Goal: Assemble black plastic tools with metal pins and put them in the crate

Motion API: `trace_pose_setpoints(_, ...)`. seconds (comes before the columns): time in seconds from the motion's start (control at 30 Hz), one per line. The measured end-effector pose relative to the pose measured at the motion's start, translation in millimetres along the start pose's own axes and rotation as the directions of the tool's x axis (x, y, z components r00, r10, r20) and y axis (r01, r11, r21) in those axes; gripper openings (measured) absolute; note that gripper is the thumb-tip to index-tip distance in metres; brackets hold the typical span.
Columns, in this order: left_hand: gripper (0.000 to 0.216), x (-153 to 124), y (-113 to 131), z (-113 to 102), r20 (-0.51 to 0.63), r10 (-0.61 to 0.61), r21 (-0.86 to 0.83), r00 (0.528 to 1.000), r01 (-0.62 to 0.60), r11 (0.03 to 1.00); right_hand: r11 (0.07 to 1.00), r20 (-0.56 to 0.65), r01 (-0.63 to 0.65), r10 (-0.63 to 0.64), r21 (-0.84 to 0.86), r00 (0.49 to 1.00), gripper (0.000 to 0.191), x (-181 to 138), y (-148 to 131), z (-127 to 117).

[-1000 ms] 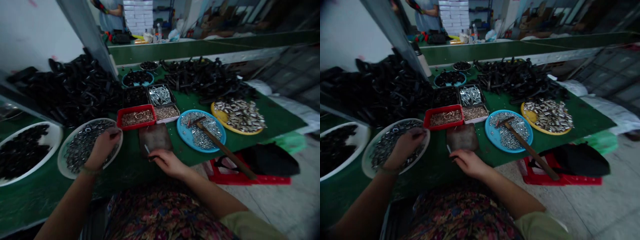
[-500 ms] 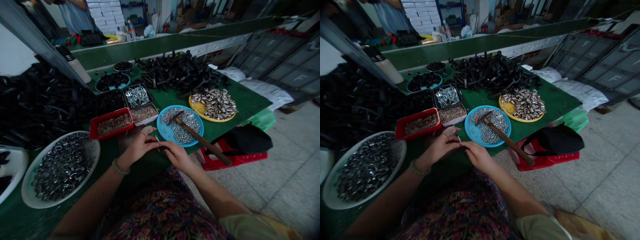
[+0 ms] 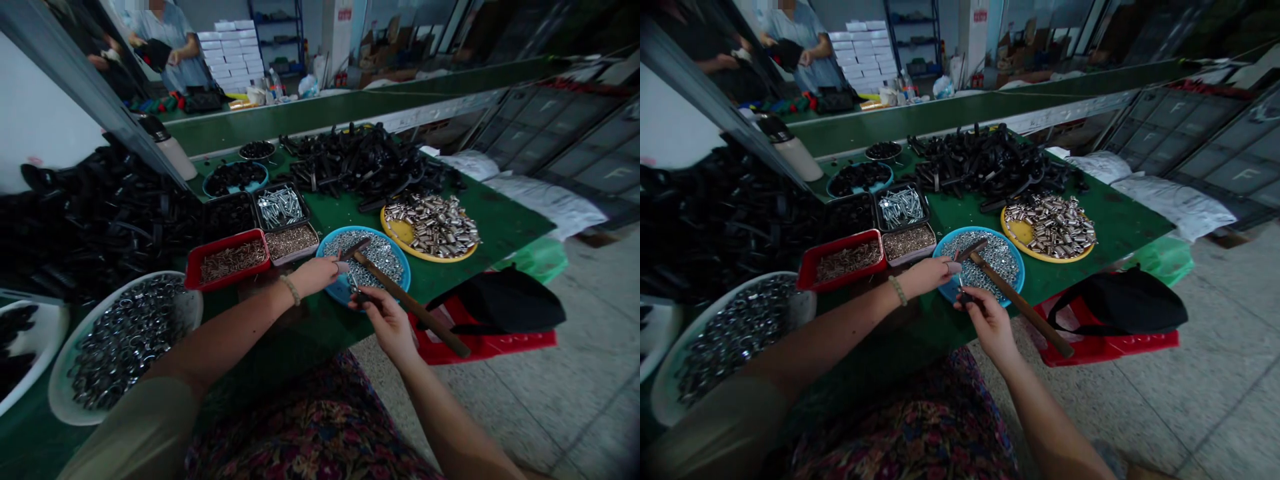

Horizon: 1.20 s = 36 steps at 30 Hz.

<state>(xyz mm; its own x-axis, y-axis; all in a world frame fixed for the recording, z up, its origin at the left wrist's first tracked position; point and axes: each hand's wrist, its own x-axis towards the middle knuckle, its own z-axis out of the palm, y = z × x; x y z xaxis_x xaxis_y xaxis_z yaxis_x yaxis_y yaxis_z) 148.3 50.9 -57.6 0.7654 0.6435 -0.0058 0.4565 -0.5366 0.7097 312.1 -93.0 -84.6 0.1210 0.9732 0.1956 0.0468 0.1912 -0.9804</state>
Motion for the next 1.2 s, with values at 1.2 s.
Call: trace_pose_setpoints(1.2,0.037,-201,28,-67,-0.468,-0.239,-0.535,0.851,-0.057,0.843,0.82,0.515,-0.392,0.143,0.416,0.845,0.016,23,-20,129)
